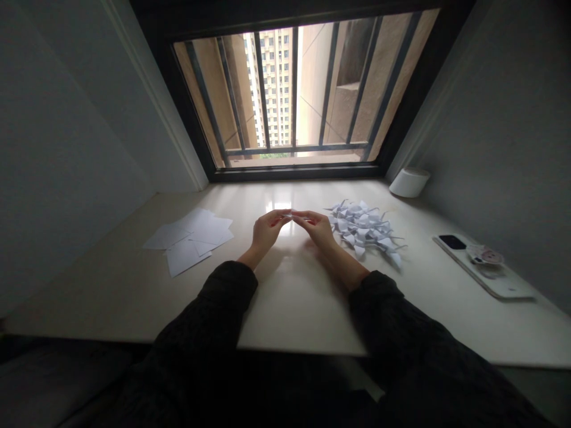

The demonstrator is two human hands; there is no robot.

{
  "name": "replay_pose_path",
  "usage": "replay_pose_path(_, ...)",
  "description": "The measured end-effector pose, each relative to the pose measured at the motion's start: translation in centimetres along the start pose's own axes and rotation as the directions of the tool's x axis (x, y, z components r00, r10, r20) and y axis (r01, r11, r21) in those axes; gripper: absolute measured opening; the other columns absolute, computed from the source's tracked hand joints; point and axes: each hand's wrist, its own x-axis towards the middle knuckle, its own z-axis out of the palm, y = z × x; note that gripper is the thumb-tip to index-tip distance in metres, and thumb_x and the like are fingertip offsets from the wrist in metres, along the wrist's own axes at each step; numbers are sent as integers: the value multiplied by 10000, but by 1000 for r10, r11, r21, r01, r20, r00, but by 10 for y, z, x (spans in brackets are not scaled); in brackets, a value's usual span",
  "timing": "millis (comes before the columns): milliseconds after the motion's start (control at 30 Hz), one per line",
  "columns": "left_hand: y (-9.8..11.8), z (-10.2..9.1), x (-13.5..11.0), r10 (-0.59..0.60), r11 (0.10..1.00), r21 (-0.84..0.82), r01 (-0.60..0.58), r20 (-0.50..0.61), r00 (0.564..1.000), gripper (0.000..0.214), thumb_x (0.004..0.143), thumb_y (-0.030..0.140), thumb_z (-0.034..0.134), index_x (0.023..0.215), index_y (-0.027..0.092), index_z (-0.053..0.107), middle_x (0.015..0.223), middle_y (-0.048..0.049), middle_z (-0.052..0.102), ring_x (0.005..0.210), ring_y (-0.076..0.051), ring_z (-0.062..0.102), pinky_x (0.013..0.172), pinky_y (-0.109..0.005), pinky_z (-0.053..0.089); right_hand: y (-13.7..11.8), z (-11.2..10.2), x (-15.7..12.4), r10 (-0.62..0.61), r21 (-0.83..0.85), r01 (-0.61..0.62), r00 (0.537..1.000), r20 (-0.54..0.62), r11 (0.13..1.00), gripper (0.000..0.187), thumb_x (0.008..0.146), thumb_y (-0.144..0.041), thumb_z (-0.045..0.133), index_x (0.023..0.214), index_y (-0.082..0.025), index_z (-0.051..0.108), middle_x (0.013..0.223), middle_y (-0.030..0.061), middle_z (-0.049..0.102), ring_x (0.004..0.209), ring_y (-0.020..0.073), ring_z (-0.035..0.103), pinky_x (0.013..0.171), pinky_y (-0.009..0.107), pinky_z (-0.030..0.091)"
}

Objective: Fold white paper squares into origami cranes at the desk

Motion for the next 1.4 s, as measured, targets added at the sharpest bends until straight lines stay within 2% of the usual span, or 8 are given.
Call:
replay_pose_path(133,4,0,-2,17,1000,15,-17,-11,1000,296,764,375,707,1013,216,719,1062,-69,719,947,-203,676,898,-355,511,0,1,1,17,68,-17,1000,-4,998,272,706,-446,734,883,-241,757,950,51,755,926,232,687,804,354,522)
replay_pose_path(367,11,3,-3,-12,999,-52,12,12,1000,303,745,390,720,979,198,726,1040,-81,728,957,-218,680,894,-373,519,-1,2,2,44,120,-38,998,-48,992,283,650,-475,760,807,-240,759,891,42,762,858,221,700,780,351,544)
replay_pose_path(533,14,1,-1,-41,995,-93,37,-44,998,253,716,396,744,870,195,755,956,-81,746,891,-228,692,807,-365,540,-9,2,0,52,165,-46,998,-28,985,259,619,-459,789,777,-255,766,843,29,764,853,234,706,841,392,542)
replay_pose_path(733,12,-3,1,-27,998,-60,25,-30,999,245,717,407,740,858,208,767,902,-64,753,855,-219,691,785,-359,535,-18,1,-1,83,219,-82,997,6,972,260,594,-449,806,756,-249,768,812,16,763,841,233,709,887,414,534)
replay_pose_path(967,9,-3,2,0,999,-52,-6,-108,994,204,725,383,736,836,214,763,911,-58,751,854,-209,686,791,-357,524,-12,-1,0,109,167,-90,988,-107,982,287,541,-426,838,737,-231,765,763,35,759,766,227,708,803,384,553)
replay_pose_path(1200,11,0,1,16,997,-73,-25,-128,992,209,706,376,752,812,196,752,892,-68,748,840,-210,687,804,-372,527,-7,-1,2,81,156,-58,986,-144,986,268,568,-423,825,728,-219,760,744,35,754,743,225,706,783,381,553)
replay_pose_path(1400,15,6,-2,-71,977,-210,40,-145,987,273,650,380,794,821,177,730,905,-71,746,852,-211,690,827,-390,535,-7,-1,1,58,150,-37,988,-145,988,254,575,-404,828,747,-228,765,778,38,758,783,237,707,804,393,554)
